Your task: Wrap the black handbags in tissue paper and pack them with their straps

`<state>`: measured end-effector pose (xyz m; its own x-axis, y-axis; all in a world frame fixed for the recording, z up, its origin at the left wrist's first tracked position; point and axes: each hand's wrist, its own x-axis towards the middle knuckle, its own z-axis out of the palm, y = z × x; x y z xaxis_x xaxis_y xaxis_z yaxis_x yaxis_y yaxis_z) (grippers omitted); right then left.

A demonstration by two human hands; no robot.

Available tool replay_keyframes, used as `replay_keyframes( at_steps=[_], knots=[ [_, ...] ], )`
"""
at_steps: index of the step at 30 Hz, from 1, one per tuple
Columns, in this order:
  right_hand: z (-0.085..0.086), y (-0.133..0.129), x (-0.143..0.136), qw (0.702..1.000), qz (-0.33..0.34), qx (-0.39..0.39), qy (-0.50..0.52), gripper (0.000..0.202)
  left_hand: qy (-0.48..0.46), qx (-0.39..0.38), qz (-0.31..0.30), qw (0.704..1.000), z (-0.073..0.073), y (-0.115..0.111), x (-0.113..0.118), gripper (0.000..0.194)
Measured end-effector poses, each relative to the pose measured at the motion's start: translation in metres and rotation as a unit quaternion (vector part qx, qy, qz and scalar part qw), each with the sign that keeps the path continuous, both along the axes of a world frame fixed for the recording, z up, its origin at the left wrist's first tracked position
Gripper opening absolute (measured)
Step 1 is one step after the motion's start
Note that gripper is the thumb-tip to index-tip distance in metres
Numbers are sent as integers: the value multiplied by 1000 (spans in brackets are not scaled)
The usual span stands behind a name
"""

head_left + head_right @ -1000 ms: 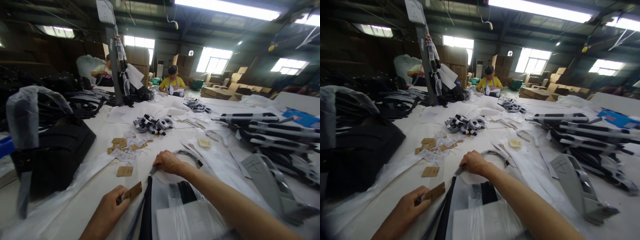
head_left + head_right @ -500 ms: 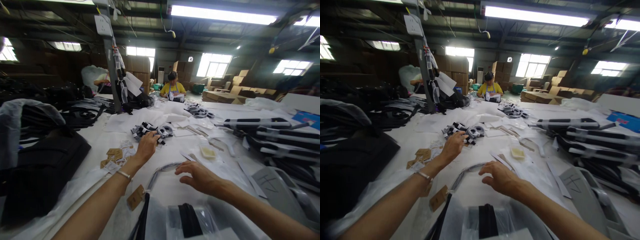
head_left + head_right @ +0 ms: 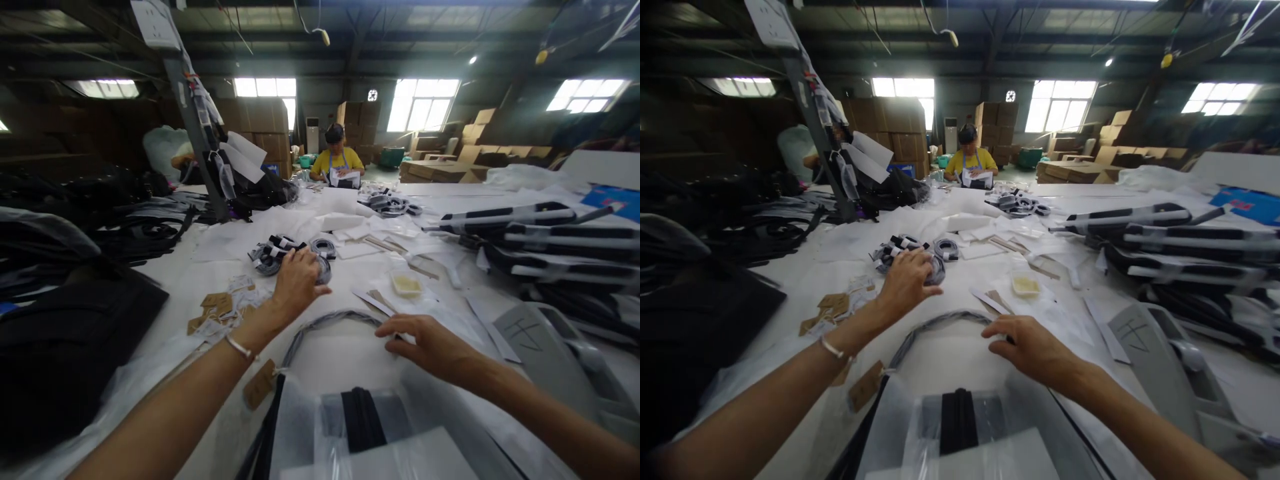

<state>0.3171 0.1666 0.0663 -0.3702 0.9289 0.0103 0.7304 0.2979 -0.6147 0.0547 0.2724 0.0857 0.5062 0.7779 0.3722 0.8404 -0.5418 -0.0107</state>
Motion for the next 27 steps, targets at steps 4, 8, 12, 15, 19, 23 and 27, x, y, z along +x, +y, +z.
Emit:
replay_keyframes(
  at_steps=[4,8,12,15,19,23,27],
  knots=[
    [1,0,-4,1000,-18,-12,10,26,-38,-103,-44,993,2,-72,-4,40],
    [1,-3,-11,999,-1,-8,-38,25,-133,-172,22,976,1,-85,-32,18],
    [6,-2,-27,996,-32,-37,-74,21,-168,-232,31,958,-14,-71,-45,21],
    [4,7,-51,991,-61,-61,-101,24,-178,-263,-4,948,-35,-63,-36,33],
    [-14,20,-91,981,-48,-45,-184,38,-181,-295,-22,938,-59,-59,-22,50],
    [-31,30,-114,967,-4,11,-254,27,-209,-323,-4,923,-67,-59,-24,62],
    [-30,38,-120,961,26,46,-271,30,-241,-336,3,911,-70,-63,-31,64]
  ],
)
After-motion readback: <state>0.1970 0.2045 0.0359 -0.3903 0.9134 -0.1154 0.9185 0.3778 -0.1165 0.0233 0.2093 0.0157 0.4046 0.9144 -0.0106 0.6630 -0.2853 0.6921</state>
